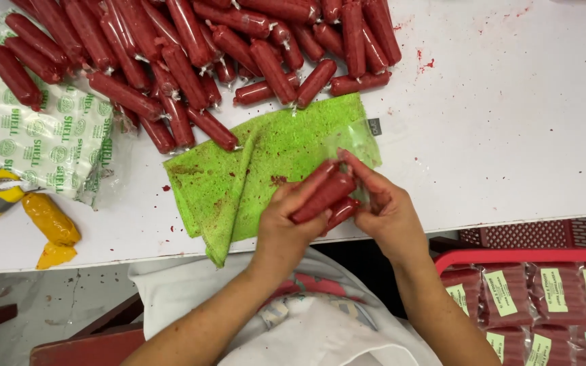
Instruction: Packaging small red cylindrical food items into clear plastic bags, adding labels, and sealing them.
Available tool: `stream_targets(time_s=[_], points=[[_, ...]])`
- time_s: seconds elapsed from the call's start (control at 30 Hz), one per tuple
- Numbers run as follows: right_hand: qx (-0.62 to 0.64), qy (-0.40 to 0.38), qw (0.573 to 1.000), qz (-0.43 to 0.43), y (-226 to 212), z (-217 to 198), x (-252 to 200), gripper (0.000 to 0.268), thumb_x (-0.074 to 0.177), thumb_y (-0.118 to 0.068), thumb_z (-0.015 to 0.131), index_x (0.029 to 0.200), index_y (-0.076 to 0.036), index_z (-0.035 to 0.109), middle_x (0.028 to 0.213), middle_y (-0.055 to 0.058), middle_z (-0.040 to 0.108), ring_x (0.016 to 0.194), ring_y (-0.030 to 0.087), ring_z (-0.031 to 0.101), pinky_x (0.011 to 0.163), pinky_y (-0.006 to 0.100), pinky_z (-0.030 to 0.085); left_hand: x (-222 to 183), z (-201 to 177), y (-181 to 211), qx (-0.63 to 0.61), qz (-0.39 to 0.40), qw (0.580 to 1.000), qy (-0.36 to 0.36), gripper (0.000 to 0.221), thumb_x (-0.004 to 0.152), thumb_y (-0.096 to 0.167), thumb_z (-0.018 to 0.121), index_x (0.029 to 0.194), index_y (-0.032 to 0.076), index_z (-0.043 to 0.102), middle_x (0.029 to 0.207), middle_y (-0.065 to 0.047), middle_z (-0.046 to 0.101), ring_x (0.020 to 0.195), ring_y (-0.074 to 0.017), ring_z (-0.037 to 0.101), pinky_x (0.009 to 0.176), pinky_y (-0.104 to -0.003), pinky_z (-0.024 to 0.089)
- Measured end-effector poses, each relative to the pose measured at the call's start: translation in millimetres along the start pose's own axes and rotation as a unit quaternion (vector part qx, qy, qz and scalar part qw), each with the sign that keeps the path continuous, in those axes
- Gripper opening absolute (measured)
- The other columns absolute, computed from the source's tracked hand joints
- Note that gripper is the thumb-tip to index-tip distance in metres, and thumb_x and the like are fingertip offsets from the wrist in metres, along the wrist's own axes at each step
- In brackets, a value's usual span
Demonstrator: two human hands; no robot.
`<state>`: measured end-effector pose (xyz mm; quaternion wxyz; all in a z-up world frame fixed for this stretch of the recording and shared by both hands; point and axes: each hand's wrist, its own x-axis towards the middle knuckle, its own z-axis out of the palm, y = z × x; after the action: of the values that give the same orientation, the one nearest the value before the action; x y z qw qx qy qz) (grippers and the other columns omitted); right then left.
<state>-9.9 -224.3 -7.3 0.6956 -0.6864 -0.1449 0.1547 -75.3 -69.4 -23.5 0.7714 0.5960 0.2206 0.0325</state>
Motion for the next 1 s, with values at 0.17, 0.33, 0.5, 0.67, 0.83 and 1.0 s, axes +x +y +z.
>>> stream_targets(time_s=[0.17,0.33,0.5,0.67,0.83,1.0], points=[[-0.405,-0.009,0.894,-0.189,3.1,13.2,-17.1,0.077,0.072,0.016,0.054,0.147,-0.001,0.049,0.153,0.019,0.049,0.143,0.042,0.042,0.113,0.045,0.042,12.7,1.4,-29.4,0.116,0.099,0.988,-0.017,0.052,0.071,0.009,0.09,0.12,0.021,0.076,0.108,-0.012,0.067,0.096,-0.0253,0.068,0.064,-0.033,0.061],[-0.472,-0.013,0.844,-0.254,11.7,14.9,-13.7,0.076,0.075,0.013,0.054,0.148,-0.007,0.051,0.156,0.013,0.047,0.144,0.039,0.042,0.114,0.04,0.042,13.4,11.2,24.1,-0.102,-0.062,0.993,0.023,0.053,0.065,-0.01,0.086,0.115,0.003,0.076,0.092,-0.015,0.06,0.065,-0.0295,0.064,0.044,-0.042,0.064],[-0.515,0.063,0.798,-0.307,18.1,35.8,-13.2,0.063,0.083,0.003,0.059,0.145,-0.005,0.053,0.155,0.014,0.05,0.14,0.037,0.05,0.11,0.036,0.046,25.2,11.6,-28.7,0.124,0.202,0.971,0.033,0.049,0.071,0.013,0.092,0.117,0.016,0.077,0.103,-0.01,0.075,0.098,-0.0262,0.072,0.084,-0.037,0.06],[-0.393,0.028,0.87,-0.298,11.0,26.6,-10.9,0.069,0.08,0.005,0.063,0.148,-0.001,0.049,0.154,0.02,0.048,0.143,0.045,0.043,0.115,0.044,0.041,-3.2,-2.8,15.8,-0.061,0.094,0.987,-0.118,0.073,0.077,0.003,0.08,0.143,0.014,0.051,0.135,-0.015,0.056,0.12,-0.0263,0.059,0.1,-0.04,0.052],[-0.384,-0.002,0.885,-0.263,2.5,44.1,-18.1,0.072,0.081,0.005,0.064,0.149,0.0,0.044,0.153,0.023,0.048,0.144,0.048,0.041,0.114,0.049,0.042,-2.1,-27.0,43.9,0.199,0.21,0.929,-0.231,0.079,0.085,-0.004,0.065,0.156,0.001,0.03,0.147,-0.034,0.046,0.135,-0.0526,0.046,0.112,-0.061,0.039],[-0.392,-0.044,0.883,-0.256,0.6,55.8,-11.1,0.07,0.078,0.009,0.055,0.147,-0.003,0.05,0.151,0.015,0.053,0.143,0.04,0.046,0.11,0.042,0.045,13.9,-30.3,15.2,0.142,0.107,0.964,-0.201,0.061,0.077,-0.006,0.063,0.136,0.004,0.055,0.127,-0.016,0.064,0.129,-0.0306,0.055,0.106,-0.049,0.046]])
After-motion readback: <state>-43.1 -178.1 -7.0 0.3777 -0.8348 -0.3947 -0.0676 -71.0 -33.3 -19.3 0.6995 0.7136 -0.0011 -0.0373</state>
